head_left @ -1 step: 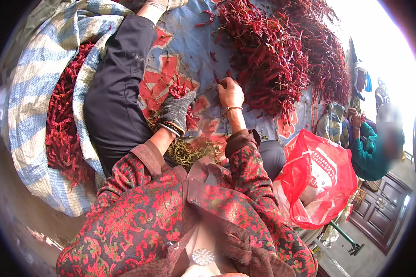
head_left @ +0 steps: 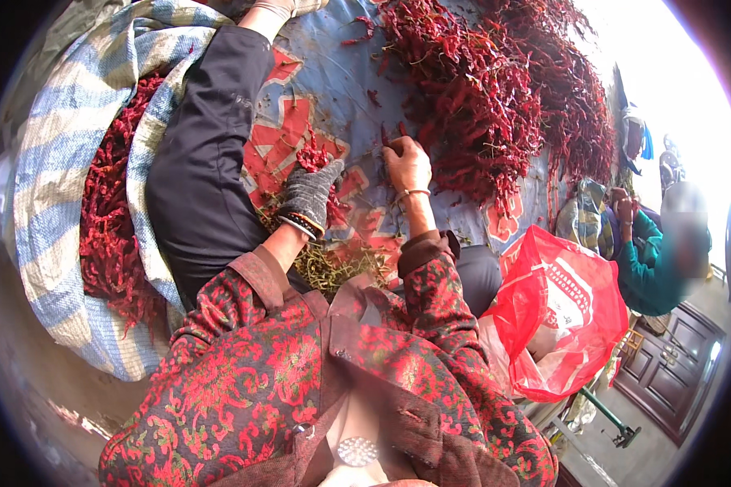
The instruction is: The person sits on a tarp and repeatedly picks up dried red chilies, removes the stems by hand, and places the de-stemmed chilies into a red plastic bag. The person wears a glove on the left hand and processes the chilies one by one.
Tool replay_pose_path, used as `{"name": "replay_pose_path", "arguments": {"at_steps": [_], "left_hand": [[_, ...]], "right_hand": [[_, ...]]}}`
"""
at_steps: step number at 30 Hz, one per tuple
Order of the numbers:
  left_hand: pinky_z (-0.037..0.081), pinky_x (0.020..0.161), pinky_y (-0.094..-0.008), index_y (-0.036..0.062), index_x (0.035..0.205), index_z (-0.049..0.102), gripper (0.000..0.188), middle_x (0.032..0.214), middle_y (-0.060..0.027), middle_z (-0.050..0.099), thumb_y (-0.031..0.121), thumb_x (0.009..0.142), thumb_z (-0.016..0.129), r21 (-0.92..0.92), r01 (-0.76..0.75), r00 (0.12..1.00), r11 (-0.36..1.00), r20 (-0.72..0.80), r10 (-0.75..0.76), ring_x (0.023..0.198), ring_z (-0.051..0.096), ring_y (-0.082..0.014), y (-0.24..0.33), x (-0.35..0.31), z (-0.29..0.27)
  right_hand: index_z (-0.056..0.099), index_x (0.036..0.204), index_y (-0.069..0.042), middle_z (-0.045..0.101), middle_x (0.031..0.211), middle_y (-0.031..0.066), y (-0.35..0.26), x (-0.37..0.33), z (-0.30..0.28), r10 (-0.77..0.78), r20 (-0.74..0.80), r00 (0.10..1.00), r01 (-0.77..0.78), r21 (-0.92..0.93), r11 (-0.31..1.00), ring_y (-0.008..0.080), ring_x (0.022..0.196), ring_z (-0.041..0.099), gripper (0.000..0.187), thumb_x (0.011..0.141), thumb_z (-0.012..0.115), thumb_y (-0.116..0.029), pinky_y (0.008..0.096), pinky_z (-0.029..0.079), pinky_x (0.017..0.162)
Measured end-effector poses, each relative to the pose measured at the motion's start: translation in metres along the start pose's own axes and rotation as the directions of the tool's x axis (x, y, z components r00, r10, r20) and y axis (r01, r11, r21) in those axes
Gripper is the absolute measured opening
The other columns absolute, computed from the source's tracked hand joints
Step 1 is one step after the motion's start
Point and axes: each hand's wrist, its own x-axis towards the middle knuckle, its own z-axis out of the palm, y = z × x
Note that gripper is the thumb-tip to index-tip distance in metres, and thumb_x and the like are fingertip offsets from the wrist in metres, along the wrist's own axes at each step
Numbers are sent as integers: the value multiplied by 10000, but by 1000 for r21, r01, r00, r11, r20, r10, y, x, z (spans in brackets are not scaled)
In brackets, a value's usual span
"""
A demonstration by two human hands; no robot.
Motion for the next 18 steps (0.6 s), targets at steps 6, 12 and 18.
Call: {"name": "replay_pose_path", "arguments": {"at_steps": [6,12,18], "left_hand": [[474,646,-279,65,985,625,241,861,-4,638,156,780,713,134,89,952,987,280,-124,727,575,-95,-2,-8,7],[454,515,-293,71,876,630,164,723,-4,612,194,793,700,174,-62,982,983,185,29,564,547,-116,-11,-7,1],[441,456,-288,82,873,609,146,684,-5,601,163,792,700,72,115,984,991,131,-124,524,548,-121,6,-20,15]], "right_hand": [[602,876,-37,633,821,172,-24,-56,-33,-235,144,961,176,335,926,302,781,637,183,777,665,-178,374,491,694],[641,902,-47,658,807,137,0,-71,-28,-75,191,979,-12,418,908,232,714,644,164,825,641,-191,321,493,678],[608,939,-76,626,945,146,21,-42,-20,159,104,982,-138,-186,973,322,904,606,376,745,696,-385,415,489,767]]}}
